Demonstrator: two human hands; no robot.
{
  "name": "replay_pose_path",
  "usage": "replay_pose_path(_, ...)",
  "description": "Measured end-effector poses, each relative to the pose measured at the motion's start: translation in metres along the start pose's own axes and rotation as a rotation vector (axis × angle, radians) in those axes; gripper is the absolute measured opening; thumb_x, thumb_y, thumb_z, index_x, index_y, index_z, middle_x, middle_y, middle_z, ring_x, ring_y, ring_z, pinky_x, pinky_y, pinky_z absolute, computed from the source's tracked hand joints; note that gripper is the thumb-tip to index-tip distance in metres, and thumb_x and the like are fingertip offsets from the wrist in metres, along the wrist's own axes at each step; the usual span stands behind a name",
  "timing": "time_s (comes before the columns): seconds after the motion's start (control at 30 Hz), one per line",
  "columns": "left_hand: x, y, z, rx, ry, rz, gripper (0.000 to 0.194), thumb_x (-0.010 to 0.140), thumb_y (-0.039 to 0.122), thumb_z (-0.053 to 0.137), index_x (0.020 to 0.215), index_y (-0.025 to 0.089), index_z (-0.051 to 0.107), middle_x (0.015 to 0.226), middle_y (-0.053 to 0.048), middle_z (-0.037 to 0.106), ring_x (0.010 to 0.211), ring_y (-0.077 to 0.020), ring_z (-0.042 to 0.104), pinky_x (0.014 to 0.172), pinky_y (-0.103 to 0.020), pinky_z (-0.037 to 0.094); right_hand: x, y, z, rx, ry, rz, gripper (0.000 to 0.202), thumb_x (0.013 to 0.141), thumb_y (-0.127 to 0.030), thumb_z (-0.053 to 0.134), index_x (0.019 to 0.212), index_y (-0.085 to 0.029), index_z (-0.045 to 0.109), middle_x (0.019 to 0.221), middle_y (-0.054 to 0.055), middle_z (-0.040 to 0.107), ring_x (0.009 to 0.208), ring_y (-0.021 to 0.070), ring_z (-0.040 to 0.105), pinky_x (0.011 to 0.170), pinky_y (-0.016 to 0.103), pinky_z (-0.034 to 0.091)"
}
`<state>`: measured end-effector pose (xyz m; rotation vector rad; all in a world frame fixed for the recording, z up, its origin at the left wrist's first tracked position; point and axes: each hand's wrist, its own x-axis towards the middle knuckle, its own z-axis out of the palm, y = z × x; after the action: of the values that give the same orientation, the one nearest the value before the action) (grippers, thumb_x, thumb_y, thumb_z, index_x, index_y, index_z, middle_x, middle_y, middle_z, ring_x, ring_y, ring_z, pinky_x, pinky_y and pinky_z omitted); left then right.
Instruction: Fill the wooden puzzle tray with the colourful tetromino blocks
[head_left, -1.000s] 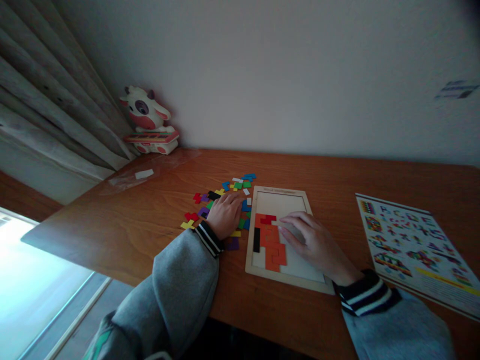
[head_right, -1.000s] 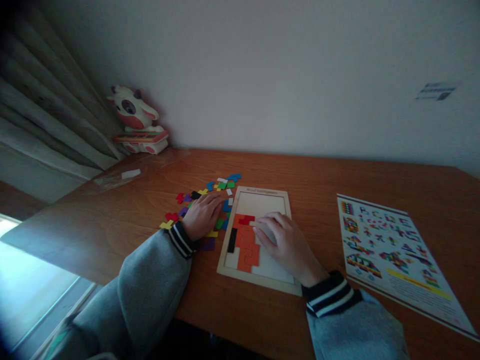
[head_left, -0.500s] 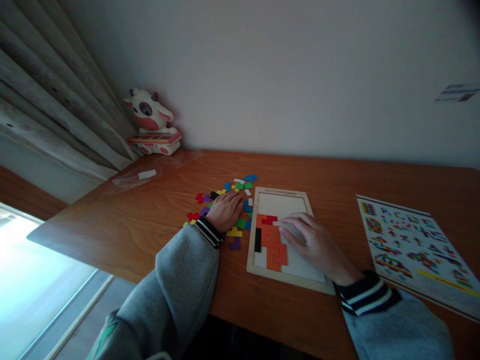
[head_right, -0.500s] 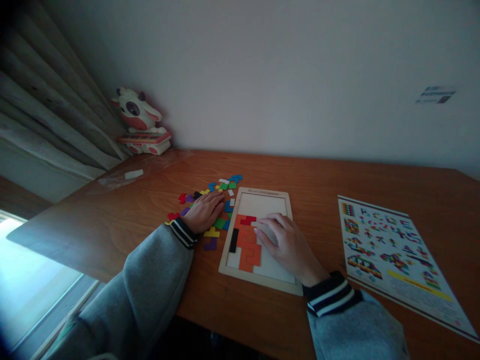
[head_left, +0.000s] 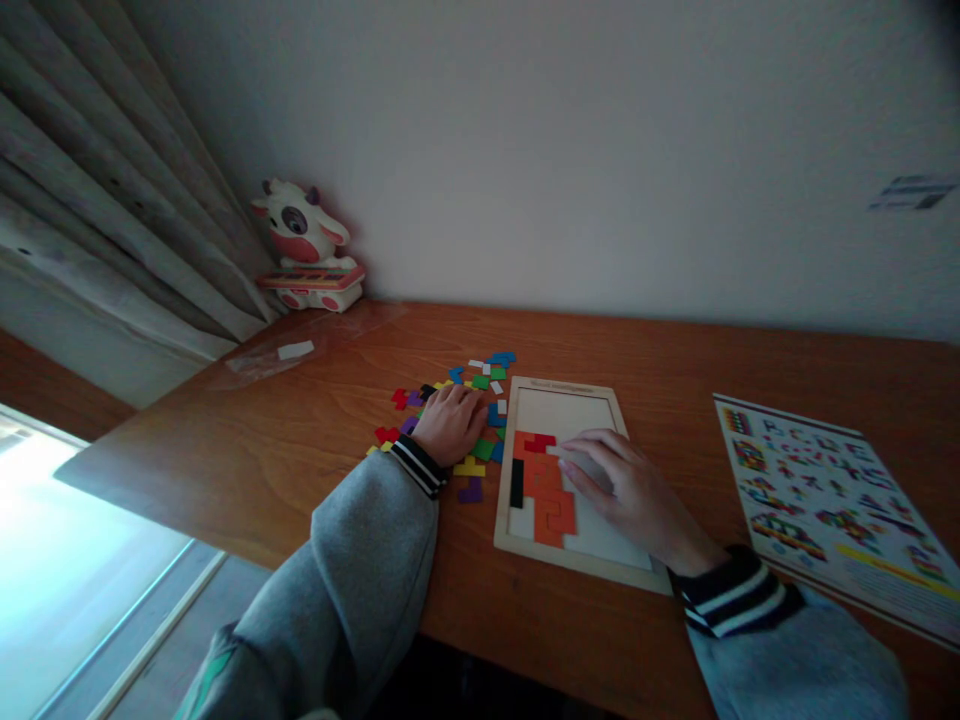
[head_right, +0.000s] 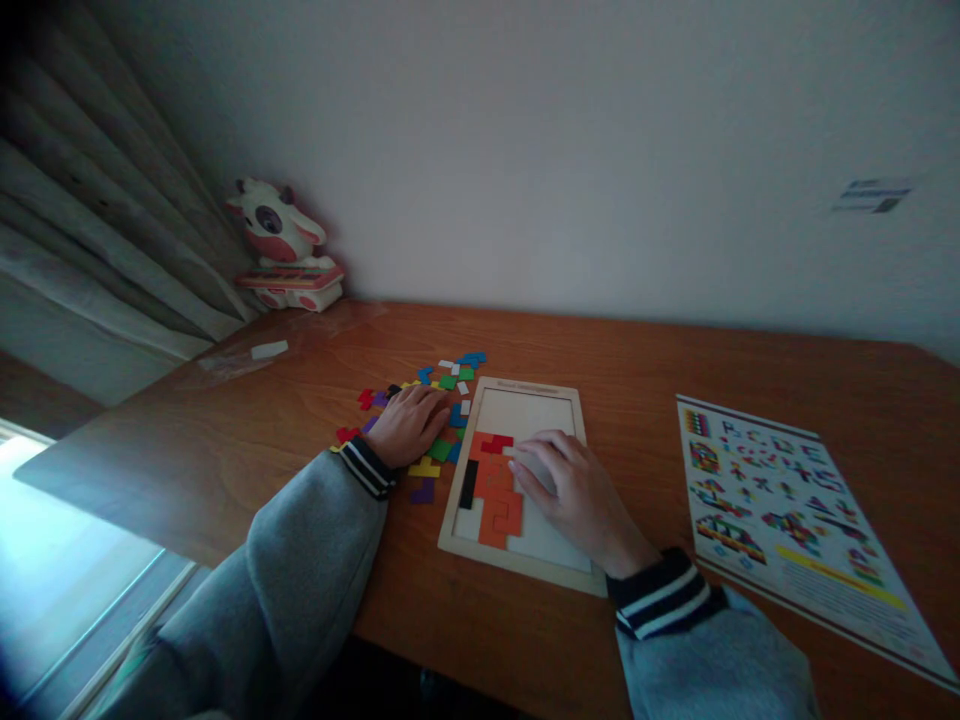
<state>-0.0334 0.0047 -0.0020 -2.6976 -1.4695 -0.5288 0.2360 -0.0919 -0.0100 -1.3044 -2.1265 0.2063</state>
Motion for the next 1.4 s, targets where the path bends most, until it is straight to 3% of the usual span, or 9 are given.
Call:
replay_pose_path(0.1, 0.0, 0.001, -0.003, 0.036, 0.007, -0.013, 0.03, 0.101, 0.03, 0.042, 0.117, 0.016, 0.063, 0.114, -0.012, 0.066, 0.107, -0.0258, 0.06, 0.098, -0.044, 0.049, 0.0, 0.001, 0.001, 0.006, 0.001, 0.002, 0.023, 0.1, -0.037, 0.051, 0.113, -0.023, 0.064, 0.11, 0.008, 0.065, 0.105, 0.0236, 0.062, 0.094, 0.043, 0.052)
replay_pose_path(0.3, 0.0, -0.005, 0.004, -0.001, 0.014, 0.019, 0.03, 0.1, 0.027, 0.043, 0.121, 0.016, 0.062, 0.132, -0.011, 0.062, 0.122, -0.0254, 0.056, 0.106, -0.044, 0.046, 0.0, -0.001, -0.001, 0.002, -0.008, -0.002, 0.023, 0.1, -0.036, 0.051, 0.113, -0.023, 0.063, 0.11, 0.008, 0.065, 0.105, 0.0239, 0.062, 0.094, 0.043, 0.052)
replay_pose_path(0.53, 0.0, -0.006, 0.001, 0.009, 0.029, 0.016, 0.027, 0.099, 0.025, 0.044, 0.114, 0.018, 0.066, 0.113, -0.011, 0.066, 0.106, -0.0246, 0.062, 0.098, -0.044, 0.05, 0.0, -0.001, -0.001, -0.004, -0.011, -0.003, 0.023, 0.1, -0.036, 0.051, 0.113, -0.022, 0.064, 0.111, 0.008, 0.065, 0.106, 0.0235, 0.062, 0.094, 0.042, 0.051)
replay_pose_path(0.77, 0.002, -0.013, 0.004, -0.062, 0.032, 0.085, 0.025, 0.095, 0.016, 0.048, 0.11, 0.016, 0.068, 0.124, -0.011, 0.067, 0.116, -0.0243, 0.062, 0.104, -0.042, 0.05, -0.001, 0.0, -0.001, -0.003, -0.013, 0.002, 0.024, 0.099, -0.037, 0.051, 0.114, -0.023, 0.064, 0.112, 0.008, 0.065, 0.106, 0.0238, 0.062, 0.094, 0.042, 0.051)
replay_pose_path(0.9, 0.004, -0.015, 0.005, -0.089, 0.041, 0.116, 0.019, 0.095, 0.023, 0.056, 0.105, 0.015, 0.07, 0.115, -0.011, 0.071, 0.108, -0.0251, 0.066, 0.1, -0.042, 0.052, 0.0, -0.001, -0.001, 0.002, -0.022, 0.003, 0.024, 0.1, -0.037, 0.05, 0.114, -0.022, 0.063, 0.111, 0.008, 0.064, 0.106, 0.0234, 0.061, 0.095, 0.043, 0.051)
replay_pose_path(1.1, 0.004, -0.015, 0.007, -0.12, 0.064, 0.136, 0.016, 0.093, 0.025, 0.063, 0.103, 0.015, 0.069, 0.117, -0.011, 0.071, 0.11, -0.0252, 0.066, 0.101, -0.042, 0.051, -0.001, 0.0, -0.001, 0.004, -0.026, 0.018, 0.024, 0.1, -0.037, 0.051, 0.114, -0.023, 0.063, 0.113, 0.008, 0.064, 0.107, 0.0234, 0.061, 0.096, 0.044, 0.051)
replay_pose_path(1.27, 0.003, -0.013, 0.003, -0.157, 0.056, 0.094, 0.028, 0.091, 0.026, 0.066, 0.117, 0.017, 0.064, 0.11, -0.008, 0.073, 0.104, -0.0242, 0.068, 0.098, -0.039, 0.052, -0.001, 0.0, -0.001, 0.004, -0.032, 0.021, 0.024, 0.1, -0.037, 0.051, 0.114, -0.022, 0.063, 0.112, 0.008, 0.064, 0.108, 0.0233, 0.061, 0.096, 0.044, 0.05)
replay_pose_path(1.4, 0.002, -0.01, 0.001, -0.166, 0.104, 0.031, 0.03, 0.09, 0.031, 0.066, 0.116, 0.017, 0.063, 0.11, -0.009, 0.072, 0.102, -0.0243, 0.068, 0.095, -0.039, 0.054, 0.0, -0.002, -0.002, 0.001, -0.024, 0.028, 0.024, 0.1, -0.037, 0.051, 0.113, -0.022, 0.063, 0.112, 0.008, 0.065, 0.107, 0.0236, 0.061, 0.096, 0.043, 0.051)
